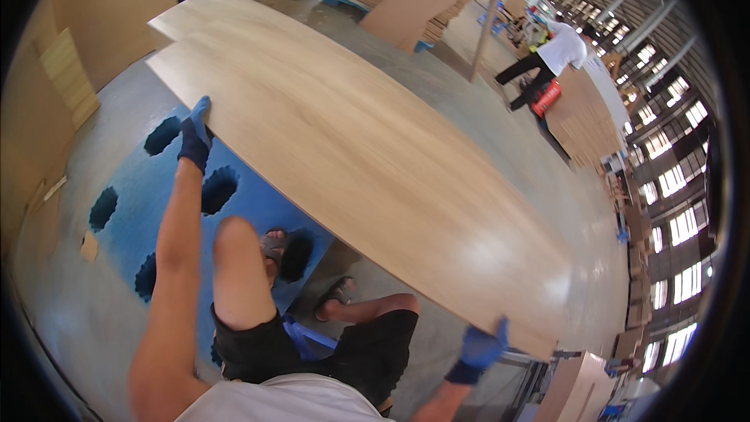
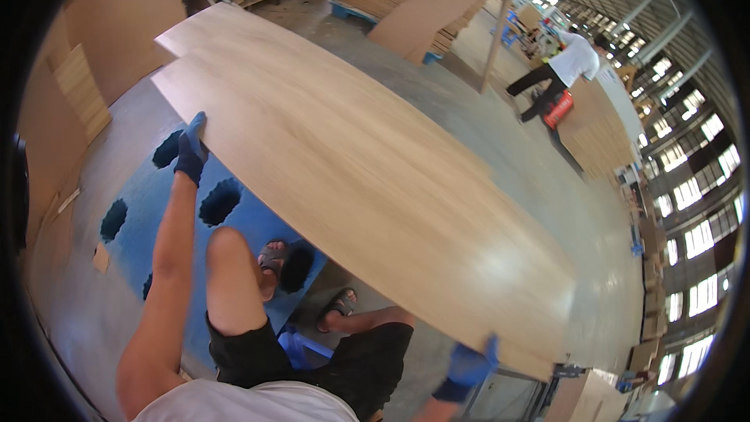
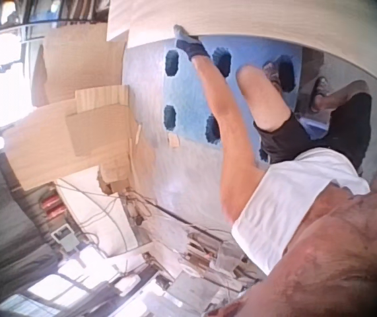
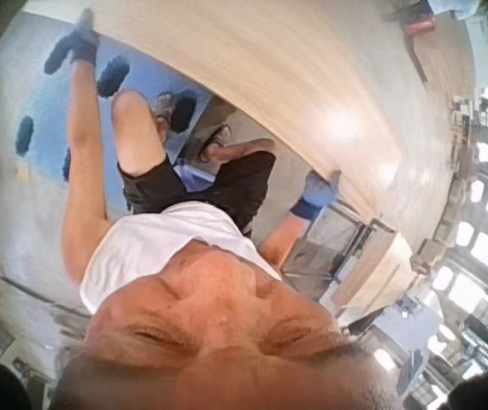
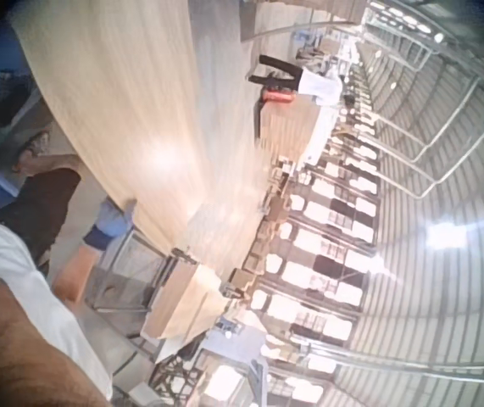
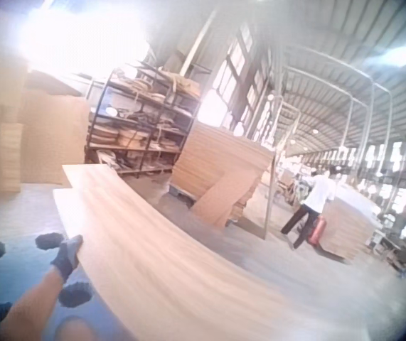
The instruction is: The person, wearing blue gloves, picks up large wooden panels one at a time and stacks them onto a pile on a blue pallet while sitting on a low stool.
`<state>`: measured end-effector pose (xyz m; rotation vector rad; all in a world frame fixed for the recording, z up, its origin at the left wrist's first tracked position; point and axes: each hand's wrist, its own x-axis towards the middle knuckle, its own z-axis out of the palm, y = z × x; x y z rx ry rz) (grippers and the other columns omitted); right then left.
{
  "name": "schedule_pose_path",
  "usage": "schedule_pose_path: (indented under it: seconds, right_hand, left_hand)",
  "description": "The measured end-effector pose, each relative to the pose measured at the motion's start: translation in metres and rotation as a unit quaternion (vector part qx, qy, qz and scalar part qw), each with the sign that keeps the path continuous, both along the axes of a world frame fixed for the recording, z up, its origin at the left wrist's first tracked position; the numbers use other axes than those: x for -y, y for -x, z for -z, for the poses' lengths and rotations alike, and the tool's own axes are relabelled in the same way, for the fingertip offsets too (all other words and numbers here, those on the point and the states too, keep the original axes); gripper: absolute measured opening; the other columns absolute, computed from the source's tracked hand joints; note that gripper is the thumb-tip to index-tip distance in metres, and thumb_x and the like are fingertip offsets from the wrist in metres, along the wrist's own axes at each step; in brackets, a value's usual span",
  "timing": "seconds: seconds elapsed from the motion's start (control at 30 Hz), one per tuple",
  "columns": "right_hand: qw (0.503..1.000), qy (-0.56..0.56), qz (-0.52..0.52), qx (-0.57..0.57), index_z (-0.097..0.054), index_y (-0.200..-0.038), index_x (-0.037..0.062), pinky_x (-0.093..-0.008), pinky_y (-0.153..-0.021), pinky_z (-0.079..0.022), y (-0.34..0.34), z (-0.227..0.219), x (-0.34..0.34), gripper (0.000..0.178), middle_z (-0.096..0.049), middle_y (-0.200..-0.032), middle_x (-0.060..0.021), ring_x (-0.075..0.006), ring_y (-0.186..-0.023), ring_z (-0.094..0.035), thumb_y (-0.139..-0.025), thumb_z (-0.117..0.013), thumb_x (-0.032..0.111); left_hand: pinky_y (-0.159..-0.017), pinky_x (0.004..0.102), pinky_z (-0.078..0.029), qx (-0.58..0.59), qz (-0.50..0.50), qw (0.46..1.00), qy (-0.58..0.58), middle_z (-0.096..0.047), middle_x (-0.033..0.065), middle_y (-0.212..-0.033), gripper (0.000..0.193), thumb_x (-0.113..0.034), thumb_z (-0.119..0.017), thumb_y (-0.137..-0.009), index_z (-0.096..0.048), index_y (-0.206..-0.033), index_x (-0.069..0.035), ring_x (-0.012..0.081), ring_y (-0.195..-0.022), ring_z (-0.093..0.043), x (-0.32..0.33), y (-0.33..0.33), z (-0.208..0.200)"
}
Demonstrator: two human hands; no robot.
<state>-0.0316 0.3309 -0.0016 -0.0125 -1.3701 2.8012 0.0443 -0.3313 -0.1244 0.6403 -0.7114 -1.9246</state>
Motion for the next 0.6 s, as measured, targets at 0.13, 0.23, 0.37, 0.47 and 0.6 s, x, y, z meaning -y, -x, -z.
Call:
schedule_pose_path:
  seconds: [0.13, 0.23, 0.37, 0.47, 0.6]
  right_hand:
    - [0.947, 0.020, -0.215, 0.239, -0.045, -0.114, 0.0056, -0.0382, -0.080, -0.044, 0.043, 0.084, 0.072, 0.038, -0.052, -0.113, -0.0098, -0.0239, -0.097, -0.053, -0.086, -0.046, 0.031]
    - [0.945, -0.035, -0.147, 0.290, -0.049, -0.104, 0.0100, -0.0366, -0.071, -0.047, 0.046, 0.120, 0.084, 0.034, -0.056, -0.106, -0.0086, -0.0200, -0.083, -0.056, -0.086, -0.044, 0.039]
    - [0.966, -0.062, -0.013, 0.251, -0.047, -0.105, 0.0127, -0.0309, -0.066, -0.047, 0.067, 0.105, 0.037, 0.032, -0.057, -0.103, -0.0070, -0.0163, -0.077, -0.057, -0.085, -0.046, 0.038]
    - [0.966, -0.152, -0.001, 0.210, -0.047, -0.099, 0.0123, -0.0265, -0.060, -0.046, 0.092, 0.087, 0.022, 0.025, -0.058, -0.096, -0.0091, -0.0134, -0.071, -0.055, -0.085, -0.049, 0.032]
    - [0.936, -0.278, -0.068, 0.205, -0.049, -0.100, 0.0071, -0.0269, -0.052, -0.047, 0.126, 0.076, 0.041, 0.023, -0.060, -0.084, -0.0113, -0.0131, -0.060, -0.055, -0.085, -0.050, 0.025]
  left_hand:
    - [-0.072, 0.0372, -0.046, 0.192, 0.051, 0.980, 0.017, -0.057, 0.0067, -0.097, 0.039, -0.032, -0.060, -0.076, -0.051, -0.106, -0.008, 0.0204, -0.090, -0.053, -0.043, 0.036, -0.003]
    - [-0.066, 0.0380, -0.044, 0.331, 0.071, 0.941, -0.004, -0.055, 0.0059, -0.097, 0.045, -0.042, -0.059, -0.075, -0.048, -0.108, -0.013, 0.0218, -0.086, -0.053, -0.059, 0.056, 0.007]
    - [-0.064, 0.0402, -0.042, 0.353, 0.079, 0.932, 0.029, -0.054, 0.0056, -0.098, 0.047, -0.048, -0.055, -0.076, -0.046, -0.109, -0.016, 0.0235, -0.084, -0.053, -0.044, 0.074, 0.028]
    - [-0.061, 0.0405, -0.042, 0.359, 0.055, 0.931, 0.032, -0.054, 0.0067, -0.097, 0.049, -0.049, -0.053, -0.077, -0.046, -0.110, -0.014, 0.0234, -0.082, -0.053, -0.023, 0.086, 0.037]
    - [-0.046, 0.0322, -0.039, 0.435, 0.002, 0.897, 0.078, -0.055, 0.0103, -0.081, 0.047, -0.048, -0.049, -0.080, -0.052, -0.095, -0.004, 0.0208, -0.065, -0.053, -0.006, 0.098, 0.039]
